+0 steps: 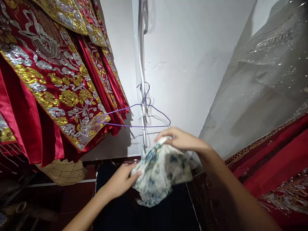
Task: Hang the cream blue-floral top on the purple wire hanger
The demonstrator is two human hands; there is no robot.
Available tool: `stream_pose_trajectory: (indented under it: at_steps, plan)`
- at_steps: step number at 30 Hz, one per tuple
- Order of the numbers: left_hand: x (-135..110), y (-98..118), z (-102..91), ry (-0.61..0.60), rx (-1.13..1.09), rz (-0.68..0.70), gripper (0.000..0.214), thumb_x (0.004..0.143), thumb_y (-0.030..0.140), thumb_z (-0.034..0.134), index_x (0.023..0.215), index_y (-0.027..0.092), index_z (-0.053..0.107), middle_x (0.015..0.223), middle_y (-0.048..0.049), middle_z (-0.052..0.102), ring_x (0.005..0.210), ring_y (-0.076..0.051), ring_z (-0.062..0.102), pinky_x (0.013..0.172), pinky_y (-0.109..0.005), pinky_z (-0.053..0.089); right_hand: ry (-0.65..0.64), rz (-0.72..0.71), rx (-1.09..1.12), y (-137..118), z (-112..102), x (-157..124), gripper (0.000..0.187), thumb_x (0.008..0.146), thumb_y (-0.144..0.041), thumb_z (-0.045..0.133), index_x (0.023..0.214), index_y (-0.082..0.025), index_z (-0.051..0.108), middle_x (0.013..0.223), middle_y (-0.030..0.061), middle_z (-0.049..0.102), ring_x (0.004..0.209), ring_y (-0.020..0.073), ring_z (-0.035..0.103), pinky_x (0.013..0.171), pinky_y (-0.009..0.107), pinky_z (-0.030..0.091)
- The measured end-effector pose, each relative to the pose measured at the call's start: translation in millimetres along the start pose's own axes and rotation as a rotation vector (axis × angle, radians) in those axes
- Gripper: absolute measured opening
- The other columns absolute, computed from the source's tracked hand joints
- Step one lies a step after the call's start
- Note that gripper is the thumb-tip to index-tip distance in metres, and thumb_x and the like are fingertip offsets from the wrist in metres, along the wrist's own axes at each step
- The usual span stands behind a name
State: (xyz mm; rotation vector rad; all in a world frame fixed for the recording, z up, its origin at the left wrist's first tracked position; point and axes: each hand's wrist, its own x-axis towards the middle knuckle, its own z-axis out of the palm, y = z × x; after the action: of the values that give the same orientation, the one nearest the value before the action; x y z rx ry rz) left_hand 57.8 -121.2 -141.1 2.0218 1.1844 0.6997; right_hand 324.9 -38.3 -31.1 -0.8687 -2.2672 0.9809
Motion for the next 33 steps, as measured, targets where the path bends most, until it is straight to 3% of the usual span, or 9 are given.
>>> stream_pose_trajectory:
  at_steps: [3,5,11,14,18,23,27,30,33]
  plan:
    - [-6,8,-23.7,0.071,-0.009,-0.068,0.044,0.095,0.054,0.043,0.089,0.018,0.067,0.084,-0.0052,0.068,0.082,-0.024,0.059,0.081,-0.03,0.047,0.512,-0.03,-0.034,36,3,41,0.031,0.082,-0.021,0.061,0.111,-0.024,0.074,0.121,0.0062,0.069,0.11,0.0223,0.062,0.093,0.034,0.046]
    - [-10,21,-30.2,0.058,-0.06,-0.072,0.047,0.097,0.054,0.04,0.088,0.017,0.066,0.088,-0.0052,0.069,0.084,-0.024,0.059,0.078,-0.029,0.048,0.608,-0.022,-0.01,59,15,67,0.032,0.083,-0.023,0.059,0.113,-0.021,0.071,0.12,0.0073,0.068,0.109,0.0215,0.061,0.092,0.034,0.045]
    - [-31,17,-29.5,0.018,0.08,-0.108,0.033,0.095,0.047,0.047,0.092,0.023,0.069,0.086,-0.0039,0.072,0.08,-0.023,0.061,0.076,-0.028,0.045,0.425,-0.027,0.012,92,24,58,0.019,0.085,-0.029,0.056,0.08,-0.017,0.069,0.079,0.0026,0.068,0.08,0.0189,0.061,0.075,0.029,0.044]
    - [-30,-17,-43.0,0.031,-0.013,-0.104,0.024,0.087,0.044,0.059,0.08,0.023,0.069,0.077,-0.0046,0.071,0.073,-0.024,0.063,0.072,-0.029,0.048,0.302,0.061,0.039,88,10,15,0.023,0.081,-0.027,0.06,0.102,-0.019,0.067,0.062,-0.0051,0.053,0.056,0.0133,0.047,0.055,0.024,0.035]
    - [-7,-38,-68.2,0.302,0.002,0.04,0.021,0.076,0.042,0.072,0.069,0.024,0.066,0.08,-0.0065,0.07,0.078,-0.027,0.067,0.079,-0.032,0.051,0.214,0.169,-0.015,71,-6,-22,0.047,0.078,-0.025,0.063,0.124,-0.024,0.056,0.056,-0.0107,0.036,0.047,0.0105,0.029,0.048,0.023,0.023]
    - [28,6,-105.4,0.426,0.321,0.193,0.026,0.092,0.039,0.051,0.079,0.021,0.065,0.117,-0.01,0.065,0.112,-0.029,0.059,0.102,-0.038,0.042,0.242,0.172,-0.159,61,-11,-29,0.043,0.086,-0.034,0.057,0.128,-0.024,0.053,0.057,-0.0089,0.035,0.051,0.0128,0.031,0.051,0.024,0.024]
    - [55,44,-111.5,0.518,0.343,0.321,0.019,0.095,0.032,0.047,0.091,0.02,0.062,0.11,-0.0087,0.065,0.104,-0.025,0.06,0.095,-0.037,0.045,0.266,0.148,-0.221,53,1,-27,0.038,0.088,-0.034,0.054,0.125,-0.026,0.06,0.069,-0.0028,0.055,0.054,0.0141,0.041,0.054,0.026,0.031]
    - [78,52,-103.0,0.489,0.342,0.377,0.032,0.094,0.027,0.048,0.125,0.02,0.053,0.111,-0.0094,0.066,0.101,-0.023,0.063,0.091,-0.036,0.047,0.191,0.167,-0.146,36,9,-31,0.045,0.084,-0.031,0.058,0.129,-0.029,0.058,0.07,-0.0023,0.056,0.054,0.0145,0.044,0.053,0.025,0.033]
    - [95,45,-99.7,0.447,0.378,0.43,0.033,0.096,0.024,0.044,0.127,0.019,0.053,0.112,-0.0109,0.067,0.101,-0.023,0.064,0.09,-0.035,0.047,0.105,0.213,-0.117,18,3,-42,0.069,0.076,-0.027,0.068,0.142,-0.031,0.048,0.067,-0.0028,0.054,0.051,0.0147,0.046,0.047,0.025,0.033]
